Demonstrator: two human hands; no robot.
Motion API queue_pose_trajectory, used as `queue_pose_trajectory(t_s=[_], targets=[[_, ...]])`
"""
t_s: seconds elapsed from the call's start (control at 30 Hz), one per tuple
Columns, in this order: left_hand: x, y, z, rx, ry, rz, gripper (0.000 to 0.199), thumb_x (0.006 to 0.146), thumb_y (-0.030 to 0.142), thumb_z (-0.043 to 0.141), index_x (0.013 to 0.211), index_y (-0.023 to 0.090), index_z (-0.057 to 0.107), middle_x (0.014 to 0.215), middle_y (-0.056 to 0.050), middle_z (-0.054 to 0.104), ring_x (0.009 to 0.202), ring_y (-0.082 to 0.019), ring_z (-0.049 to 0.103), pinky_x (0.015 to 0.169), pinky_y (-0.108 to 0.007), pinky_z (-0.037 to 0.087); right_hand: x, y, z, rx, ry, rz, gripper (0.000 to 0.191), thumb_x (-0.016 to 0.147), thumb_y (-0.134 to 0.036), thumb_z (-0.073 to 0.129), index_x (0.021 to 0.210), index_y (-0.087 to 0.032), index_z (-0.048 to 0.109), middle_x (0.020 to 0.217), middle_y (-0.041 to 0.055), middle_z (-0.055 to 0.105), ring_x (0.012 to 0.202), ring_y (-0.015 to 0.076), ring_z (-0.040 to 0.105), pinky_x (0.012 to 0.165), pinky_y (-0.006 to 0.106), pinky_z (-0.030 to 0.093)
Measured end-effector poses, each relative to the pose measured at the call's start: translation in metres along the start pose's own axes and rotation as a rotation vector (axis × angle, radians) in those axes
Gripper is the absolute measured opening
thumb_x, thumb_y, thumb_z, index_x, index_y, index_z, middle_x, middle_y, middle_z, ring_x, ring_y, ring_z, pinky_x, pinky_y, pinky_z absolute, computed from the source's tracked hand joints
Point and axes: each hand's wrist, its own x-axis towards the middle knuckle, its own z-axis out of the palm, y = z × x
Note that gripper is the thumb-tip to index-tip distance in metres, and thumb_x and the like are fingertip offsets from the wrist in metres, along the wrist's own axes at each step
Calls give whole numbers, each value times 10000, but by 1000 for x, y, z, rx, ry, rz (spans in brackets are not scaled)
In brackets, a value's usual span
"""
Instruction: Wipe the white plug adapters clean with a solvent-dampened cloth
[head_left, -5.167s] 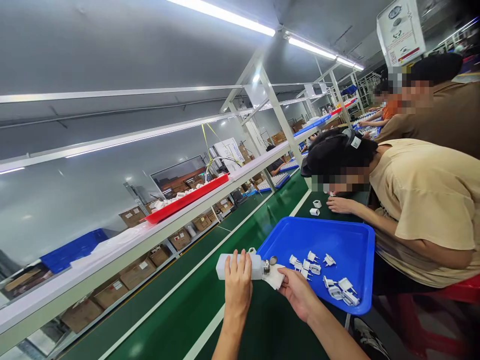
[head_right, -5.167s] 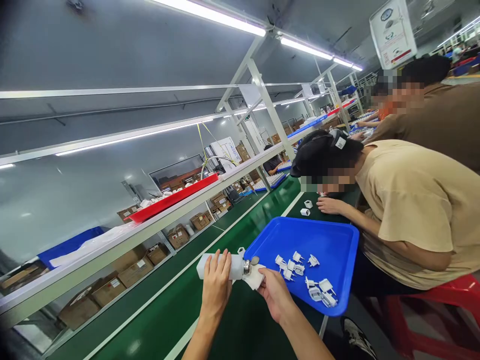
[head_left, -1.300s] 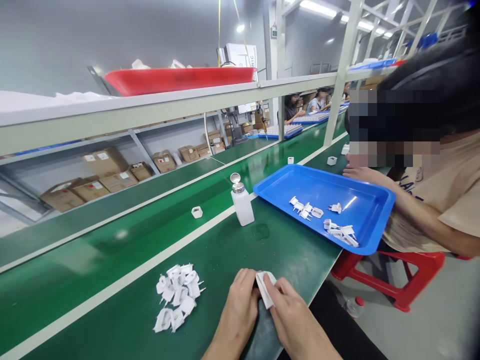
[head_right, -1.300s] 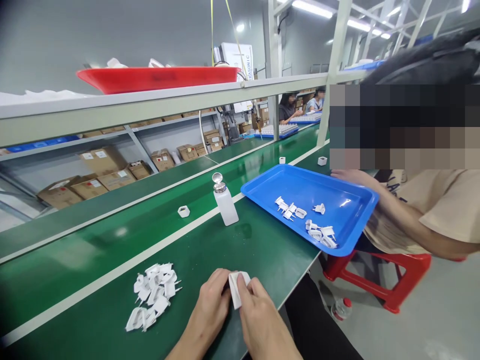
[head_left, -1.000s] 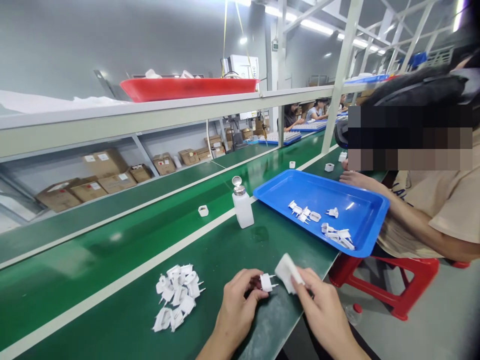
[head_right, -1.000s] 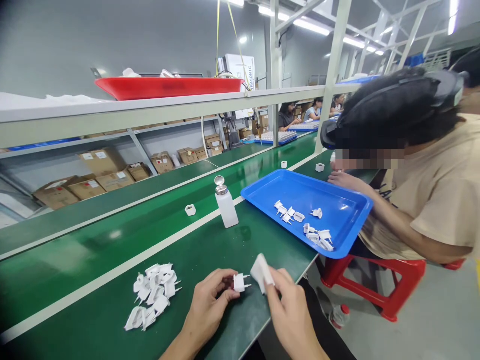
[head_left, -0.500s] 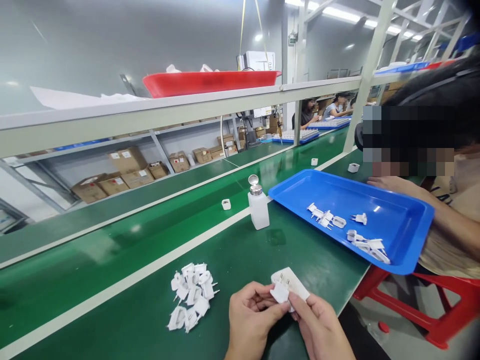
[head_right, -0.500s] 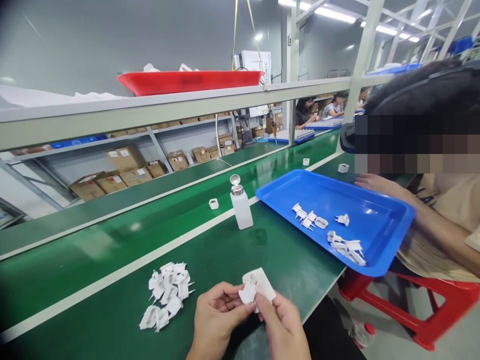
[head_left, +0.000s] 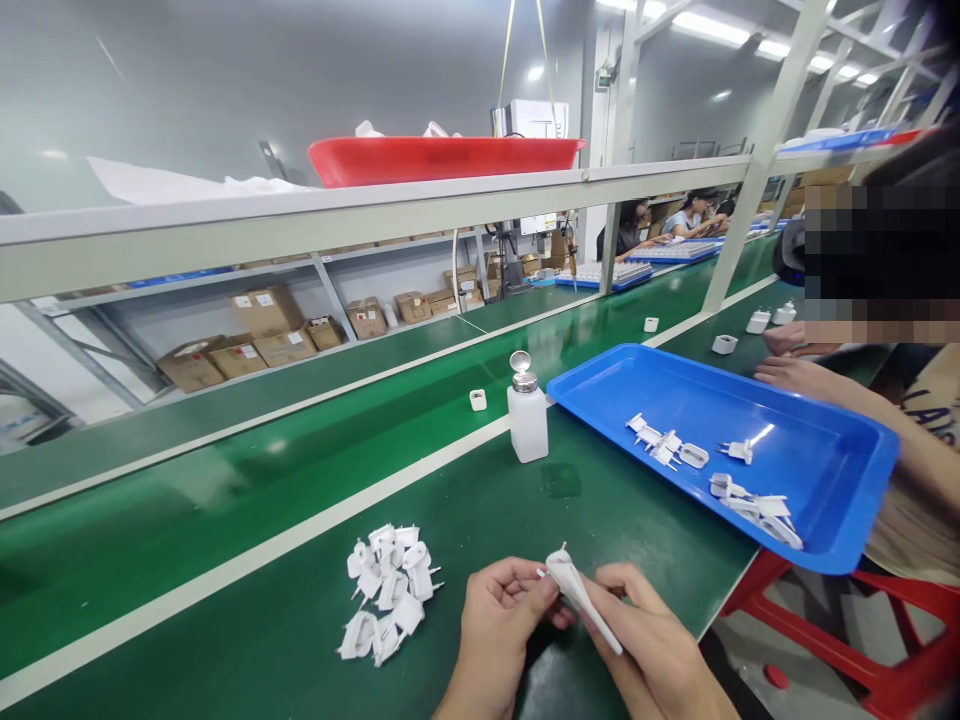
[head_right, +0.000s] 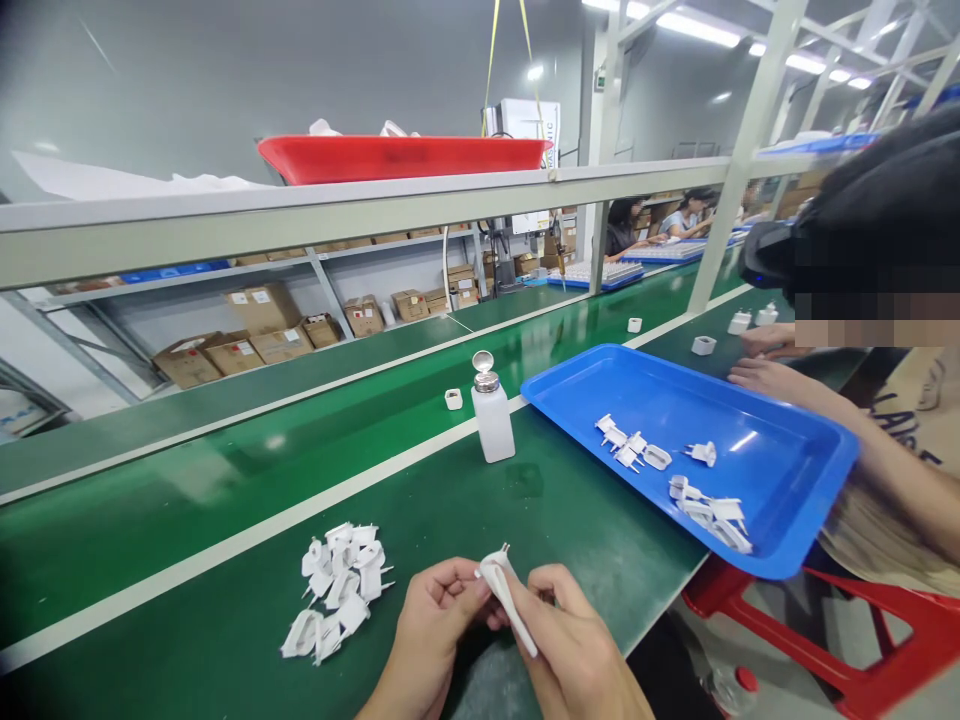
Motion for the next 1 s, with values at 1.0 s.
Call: queue_pose_trajectory(t_s=[1.0], targets=[[-12, 1, 14, -180, 32, -201, 374, 649, 398, 941, 789, 94, 775, 763, -107, 783, 628, -154, 731, 629, -201, 583, 2, -14, 21, 821, 551, 732, 405, 897, -460, 705, 1201, -197, 749, 1026, 115, 760, 931, 254, 707, 847, 355, 590]])
